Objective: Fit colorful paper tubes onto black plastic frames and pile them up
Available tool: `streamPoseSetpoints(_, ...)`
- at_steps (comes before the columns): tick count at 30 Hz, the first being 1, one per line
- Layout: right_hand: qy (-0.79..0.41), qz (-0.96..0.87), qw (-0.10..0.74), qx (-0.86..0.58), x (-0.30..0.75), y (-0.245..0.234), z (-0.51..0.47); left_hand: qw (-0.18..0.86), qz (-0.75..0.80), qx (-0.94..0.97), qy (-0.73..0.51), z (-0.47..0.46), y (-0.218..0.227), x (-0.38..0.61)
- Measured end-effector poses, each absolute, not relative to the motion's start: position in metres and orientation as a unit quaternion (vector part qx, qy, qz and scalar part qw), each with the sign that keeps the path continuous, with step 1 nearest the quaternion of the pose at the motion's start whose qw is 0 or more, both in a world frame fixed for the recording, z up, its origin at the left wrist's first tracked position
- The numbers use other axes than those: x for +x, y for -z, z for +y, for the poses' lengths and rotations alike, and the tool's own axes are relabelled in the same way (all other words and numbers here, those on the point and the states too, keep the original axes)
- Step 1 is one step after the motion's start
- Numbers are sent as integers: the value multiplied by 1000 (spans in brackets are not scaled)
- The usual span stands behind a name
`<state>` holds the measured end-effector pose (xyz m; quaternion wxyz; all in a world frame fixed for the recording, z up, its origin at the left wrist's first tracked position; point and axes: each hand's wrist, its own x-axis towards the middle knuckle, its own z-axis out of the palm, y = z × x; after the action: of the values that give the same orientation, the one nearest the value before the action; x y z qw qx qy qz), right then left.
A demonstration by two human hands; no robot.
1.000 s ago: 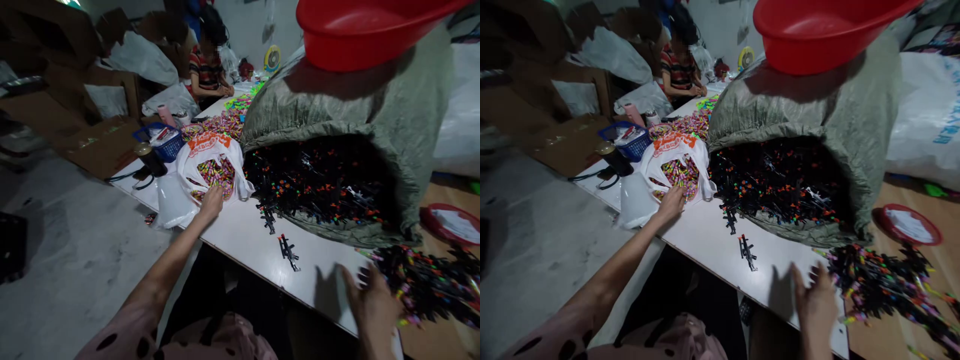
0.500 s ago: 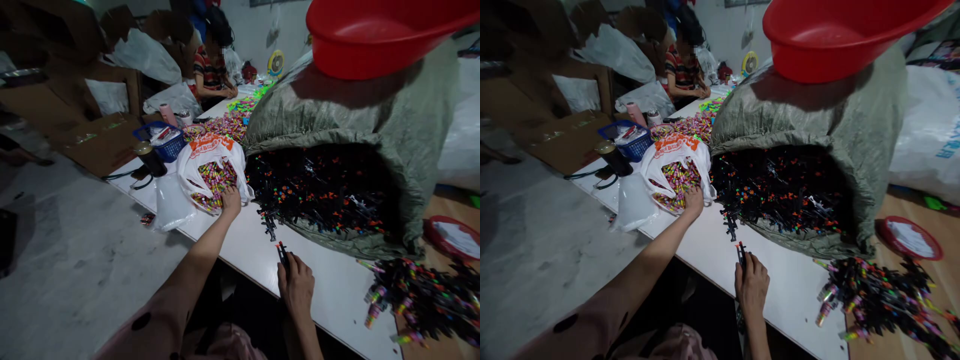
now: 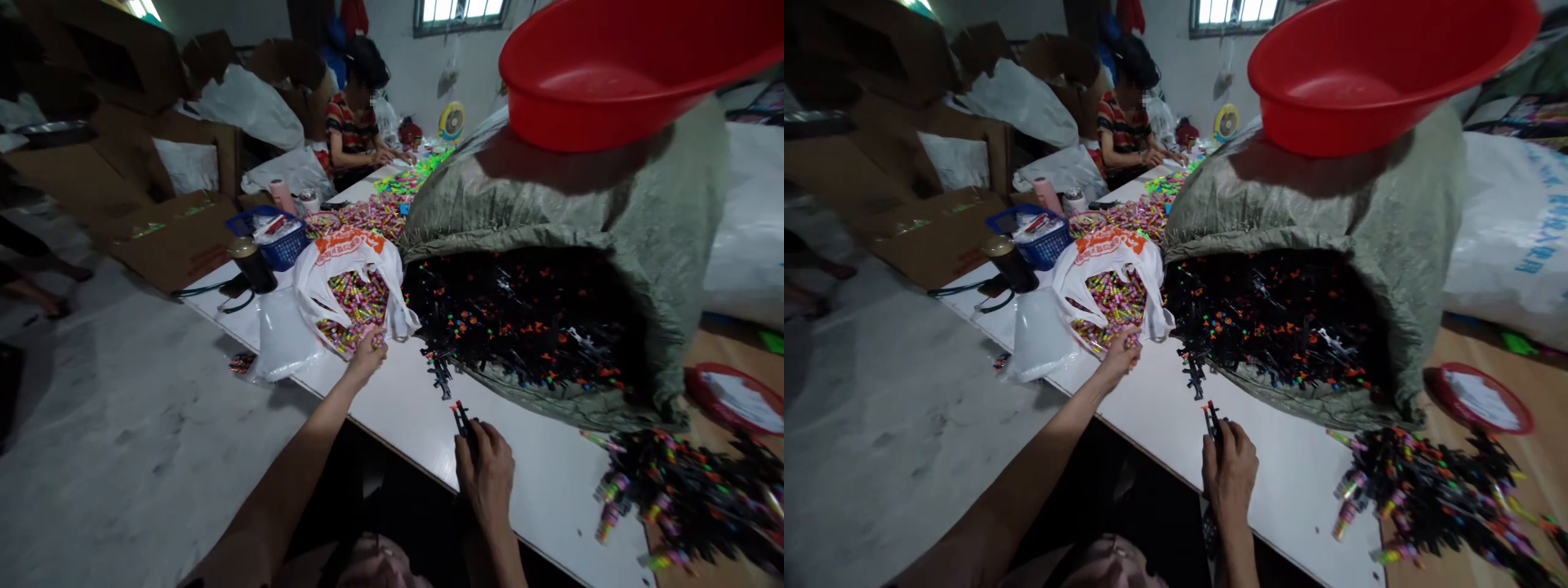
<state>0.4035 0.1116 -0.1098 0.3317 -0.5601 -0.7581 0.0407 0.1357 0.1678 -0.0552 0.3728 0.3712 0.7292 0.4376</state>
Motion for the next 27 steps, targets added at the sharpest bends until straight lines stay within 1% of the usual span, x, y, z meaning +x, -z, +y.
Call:
streamPoseSetpoints(3,-62,-737,378,-557,389,86,111,555,587,287,-514,146,57,167)
streamPoseSetpoints(5,-123,-749,399,-514,373,70,113,671,463,189,-548,136,56,187)
streamPoseSetpoints(6,-155,-761,401,-486,364,64,115,706,422,145,-550,133,54,196)
streamPoseSetpoints(8,-194,-779,402,-441,351,59,119,740,396,95,-535,132,51,209)
streamPoseSetpoints(12,-204,-786,402,-423,346,64,122,757,395,65,-517,133,46,225)
streamPoseSetpoints(16,-234,-780,405,-417,357,74,121,729,402,105,-544,129,51,232)
streamPoseSetpoints(20,-287,-771,411,-392,370,74,124,742,399,140,-520,124,59,235)
streamPoseSetpoints(22,-323,-774,388,-383,375,69,131,742,408,140,-514,122,61,233)
streamPoseSetpoints(24,-342,-771,347,-411,376,61,144,721,427,124,-531,120,61,230)
streamPoseSetpoints(26,-310,-763,284,-492,371,52,162,689,453,100,-557,119,59,226)
streamPoseSetpoints(27,-278,-758,239,-539,365,48,171,675,466,90,-565,118,57,223)
